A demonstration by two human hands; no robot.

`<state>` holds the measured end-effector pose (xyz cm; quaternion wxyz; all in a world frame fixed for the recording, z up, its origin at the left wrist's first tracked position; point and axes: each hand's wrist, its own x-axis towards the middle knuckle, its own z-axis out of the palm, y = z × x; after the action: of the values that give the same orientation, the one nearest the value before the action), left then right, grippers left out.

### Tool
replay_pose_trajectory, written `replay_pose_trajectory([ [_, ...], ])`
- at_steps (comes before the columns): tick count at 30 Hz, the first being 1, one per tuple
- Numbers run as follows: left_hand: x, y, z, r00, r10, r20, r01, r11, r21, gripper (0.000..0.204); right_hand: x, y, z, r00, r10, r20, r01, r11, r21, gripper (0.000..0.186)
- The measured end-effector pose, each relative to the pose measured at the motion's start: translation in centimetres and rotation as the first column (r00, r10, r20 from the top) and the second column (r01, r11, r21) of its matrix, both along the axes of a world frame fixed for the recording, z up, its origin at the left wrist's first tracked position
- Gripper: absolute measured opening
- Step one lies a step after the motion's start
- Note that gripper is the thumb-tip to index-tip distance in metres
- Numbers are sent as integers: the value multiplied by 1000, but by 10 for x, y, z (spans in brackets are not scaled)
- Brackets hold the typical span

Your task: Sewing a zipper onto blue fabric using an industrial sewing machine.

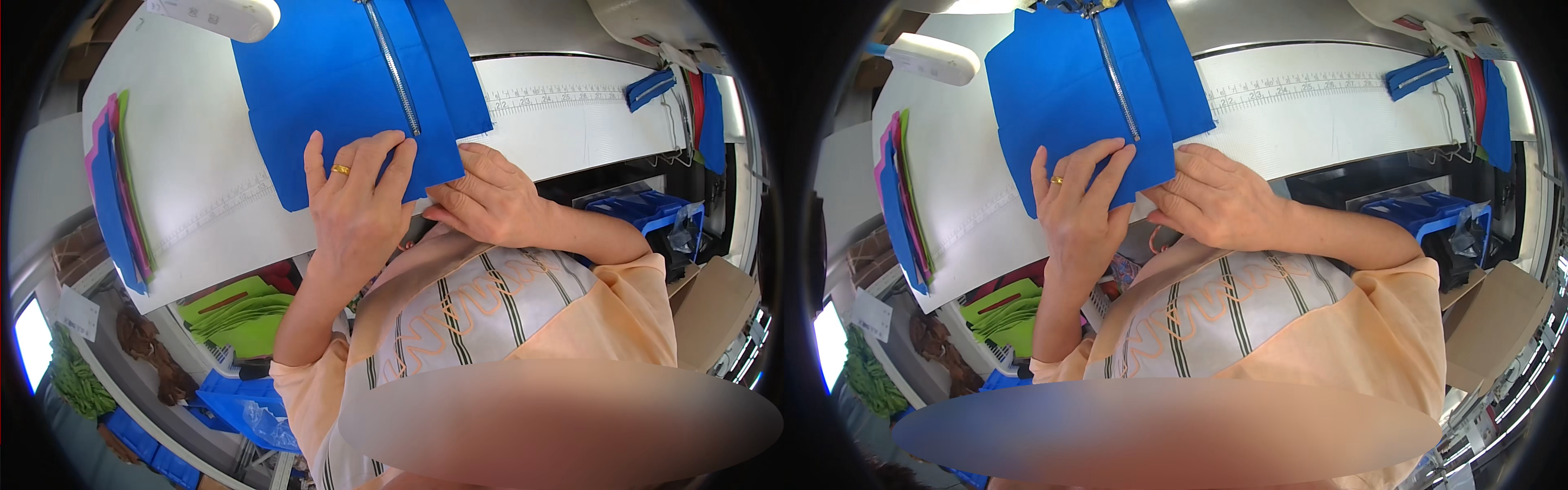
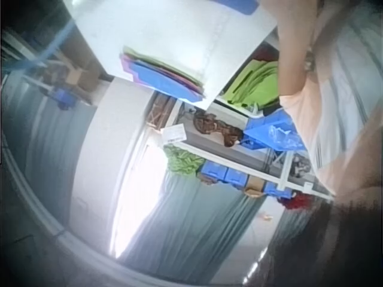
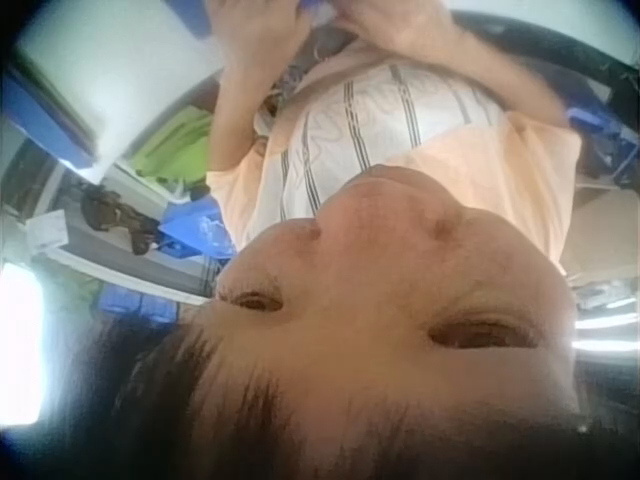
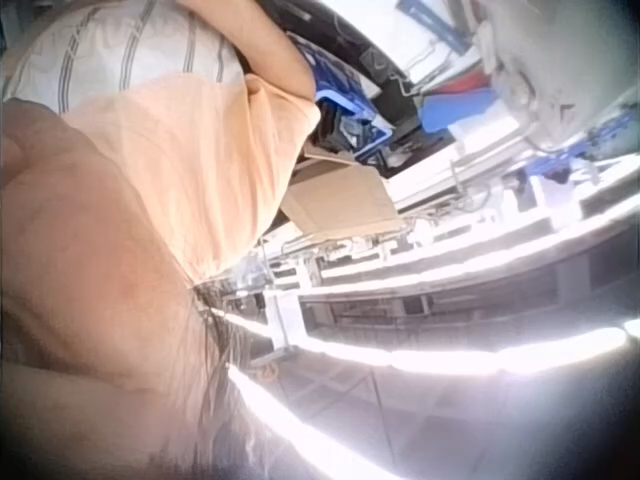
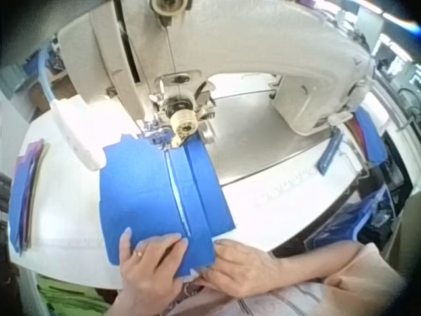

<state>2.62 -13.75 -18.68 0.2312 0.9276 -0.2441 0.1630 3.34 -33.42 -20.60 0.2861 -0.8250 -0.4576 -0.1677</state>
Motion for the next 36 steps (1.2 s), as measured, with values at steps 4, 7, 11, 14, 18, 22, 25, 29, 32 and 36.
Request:
replay_pose_trajectory([
  [4,0,-1,2,1000,-2,-5,2,1000,8,41,-1,0,-2,1000,-13,18,13,1000,1,41],
  [7,0,-1,1,1000,-8,-3,8,1000,15,40,-1,0,-2,1000,-10,16,10,1000,6,40],
  [11,0,-1,-2,1000,-4,27,3,1000,20,38,-1,0,-2,1000,-14,16,14,1000,7,40],
  [14,0,-1,-3,999,-7,33,7,1000,9,38,-1,-1,-2,1000,-19,20,19,1000,1,39],
  [18,-2,-2,0,1000,25,-4,-25,1000,12,42,-2,-1,-4,999,-22,26,22,1000,11,38],
  [22,-1,-3,0,1000,26,-4,-26,1000,0,41,-1,-1,-4,999,-22,44,21,1000,23,37],
  [25,-1,-3,1,1000,29,-10,-29,1000,-7,41,-1,-1,-5,998,-29,49,27,999,25,36],
  [29,0,0,-2,1000,8,18,-8,1000,15,38,-1,-1,-4,999,-31,42,30,999,18,35],
  [32,1,0,-3,999,-8,45,8,1000,10,35,-2,-1,-5,998,-36,50,35,999,19,34],
  [36,0,0,-4,999,-10,45,10,1000,6,34,-2,-1,-5,998,-32,47,31,999,14,34],
])
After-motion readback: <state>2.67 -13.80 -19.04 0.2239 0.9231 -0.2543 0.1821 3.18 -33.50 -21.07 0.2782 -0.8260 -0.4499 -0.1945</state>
